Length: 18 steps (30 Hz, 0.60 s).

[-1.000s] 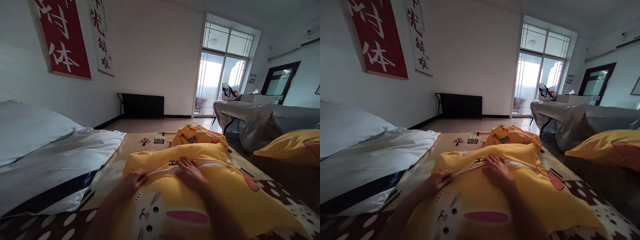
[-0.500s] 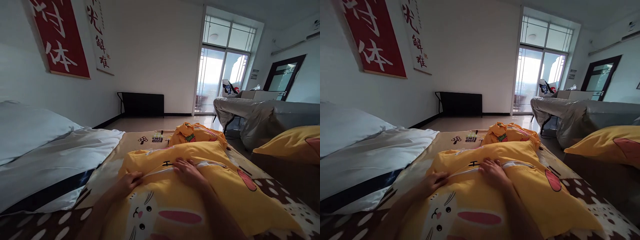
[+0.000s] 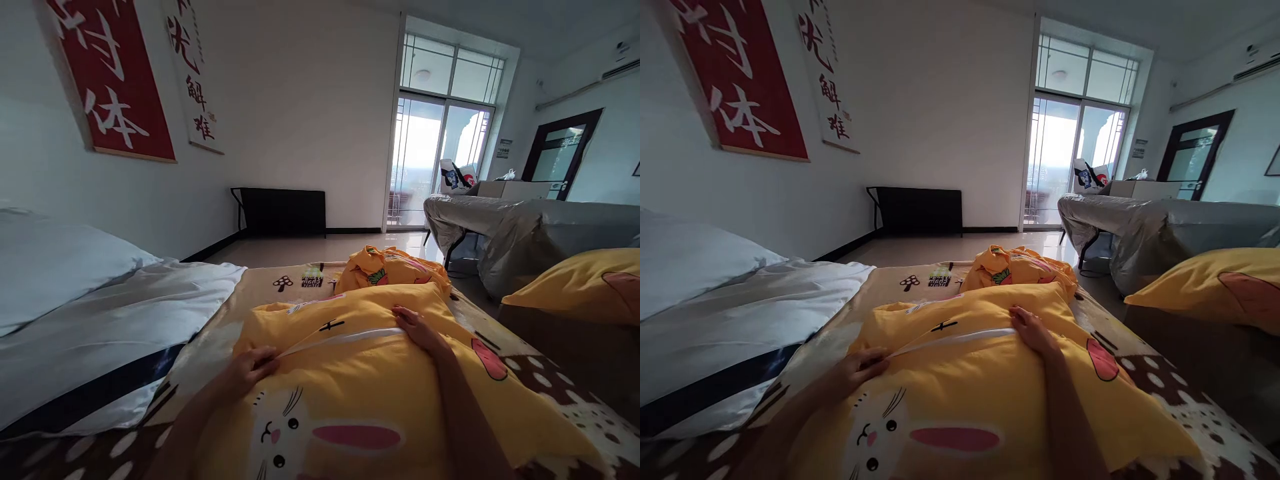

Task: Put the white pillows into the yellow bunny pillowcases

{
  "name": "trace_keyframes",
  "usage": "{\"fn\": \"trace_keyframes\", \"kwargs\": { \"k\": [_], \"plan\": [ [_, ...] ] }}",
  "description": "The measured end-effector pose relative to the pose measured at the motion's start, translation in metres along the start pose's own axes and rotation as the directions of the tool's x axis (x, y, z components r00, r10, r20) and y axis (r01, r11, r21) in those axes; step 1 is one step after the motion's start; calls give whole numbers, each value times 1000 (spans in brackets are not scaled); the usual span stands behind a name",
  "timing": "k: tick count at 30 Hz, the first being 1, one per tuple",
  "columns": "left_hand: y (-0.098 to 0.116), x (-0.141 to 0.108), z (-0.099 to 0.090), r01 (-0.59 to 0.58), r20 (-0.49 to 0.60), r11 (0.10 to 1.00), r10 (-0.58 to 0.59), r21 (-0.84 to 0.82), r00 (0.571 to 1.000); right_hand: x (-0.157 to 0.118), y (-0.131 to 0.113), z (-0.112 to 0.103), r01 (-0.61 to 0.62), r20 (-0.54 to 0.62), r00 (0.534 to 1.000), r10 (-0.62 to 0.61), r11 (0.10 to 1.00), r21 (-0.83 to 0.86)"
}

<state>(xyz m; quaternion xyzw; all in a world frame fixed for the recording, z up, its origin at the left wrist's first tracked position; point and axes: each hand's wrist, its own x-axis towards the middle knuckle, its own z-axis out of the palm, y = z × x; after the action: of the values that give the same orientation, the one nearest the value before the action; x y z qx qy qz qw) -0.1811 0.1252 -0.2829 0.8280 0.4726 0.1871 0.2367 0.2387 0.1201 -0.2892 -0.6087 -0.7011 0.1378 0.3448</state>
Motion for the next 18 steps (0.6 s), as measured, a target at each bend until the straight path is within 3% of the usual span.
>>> {"fn": "trace_keyframes", "kwargs": {
  "k": [5,8,11,13,15,18],
  "plan": [
    [8,-2,-3,26,-36,993,-21,115,999,-17,-27,-21,-83,-32,996,79,983,-164],
    [21,-2,-3,11,-146,980,18,198,989,-29,-45,-34,-95,20,995,102,969,-229],
    [38,0,-1,-69,-330,970,145,232,933,-39,-61,-45,-102,52,991,123,950,-297],
    [49,1,2,-114,-392,965,201,236,898,-45,-71,-50,-92,53,992,116,942,-324],
    [59,1,6,-137,-391,959,228,249,892,-50,-81,-50,-36,81,995,63,953,-299],
    [70,-1,11,-173,-309,944,260,282,915,-55,-94,-45,119,166,983,-83,969,-218]
  ]
}}
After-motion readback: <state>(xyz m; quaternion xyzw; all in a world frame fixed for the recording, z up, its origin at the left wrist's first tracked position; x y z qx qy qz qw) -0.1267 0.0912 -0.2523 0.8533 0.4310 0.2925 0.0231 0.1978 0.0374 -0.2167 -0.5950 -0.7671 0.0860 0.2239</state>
